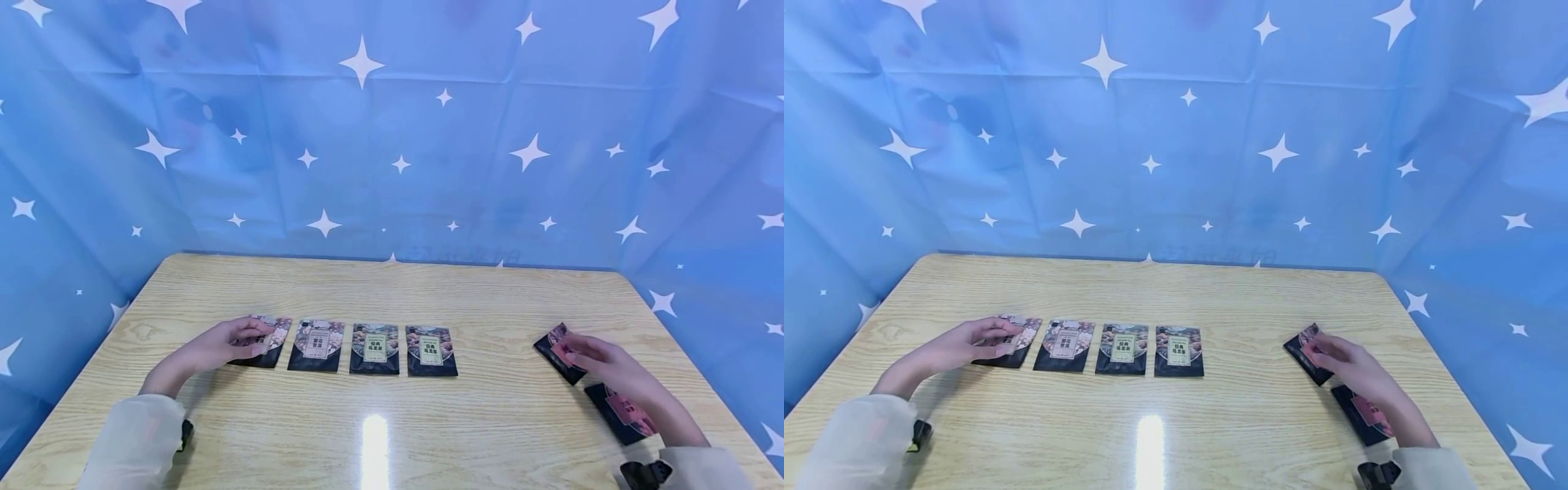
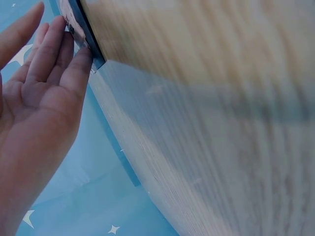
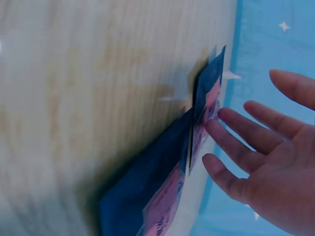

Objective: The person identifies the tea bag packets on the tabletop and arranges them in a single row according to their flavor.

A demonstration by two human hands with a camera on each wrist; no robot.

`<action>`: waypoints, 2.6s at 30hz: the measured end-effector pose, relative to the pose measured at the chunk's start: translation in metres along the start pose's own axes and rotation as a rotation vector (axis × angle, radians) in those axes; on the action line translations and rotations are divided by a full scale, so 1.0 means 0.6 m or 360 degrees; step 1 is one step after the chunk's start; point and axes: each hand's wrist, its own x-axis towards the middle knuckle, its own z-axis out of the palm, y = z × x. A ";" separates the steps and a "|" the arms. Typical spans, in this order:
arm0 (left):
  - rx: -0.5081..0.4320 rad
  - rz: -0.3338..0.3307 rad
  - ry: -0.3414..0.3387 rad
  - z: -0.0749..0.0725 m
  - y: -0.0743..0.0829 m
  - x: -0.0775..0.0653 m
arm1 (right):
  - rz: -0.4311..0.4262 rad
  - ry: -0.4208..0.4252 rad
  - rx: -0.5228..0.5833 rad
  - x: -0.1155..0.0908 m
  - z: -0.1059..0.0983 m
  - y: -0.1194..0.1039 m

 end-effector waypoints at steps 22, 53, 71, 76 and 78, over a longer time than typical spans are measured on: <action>-0.0009 -0.0005 0.0002 0.000 -0.002 0.001 | -0.0003 -0.0055 -0.0036 0.004 0.008 0.007; -0.0013 -0.0035 0.0013 0.002 0.002 0.000 | -0.0282 -0.0244 -0.0012 0.057 0.068 -0.045; 0.0012 -0.0012 0.0007 0.000 0.000 0.001 | -0.0373 -0.0462 0.0031 0.062 0.092 -0.070; 0.0011 -0.0008 0.0004 0.000 -0.001 0.002 | -0.0383 -0.0478 0.0015 0.065 0.095 -0.072; 0.0002 -0.0012 0.0004 0.001 -0.001 0.002 | -0.0386 -0.0480 0.0011 0.067 0.096 -0.073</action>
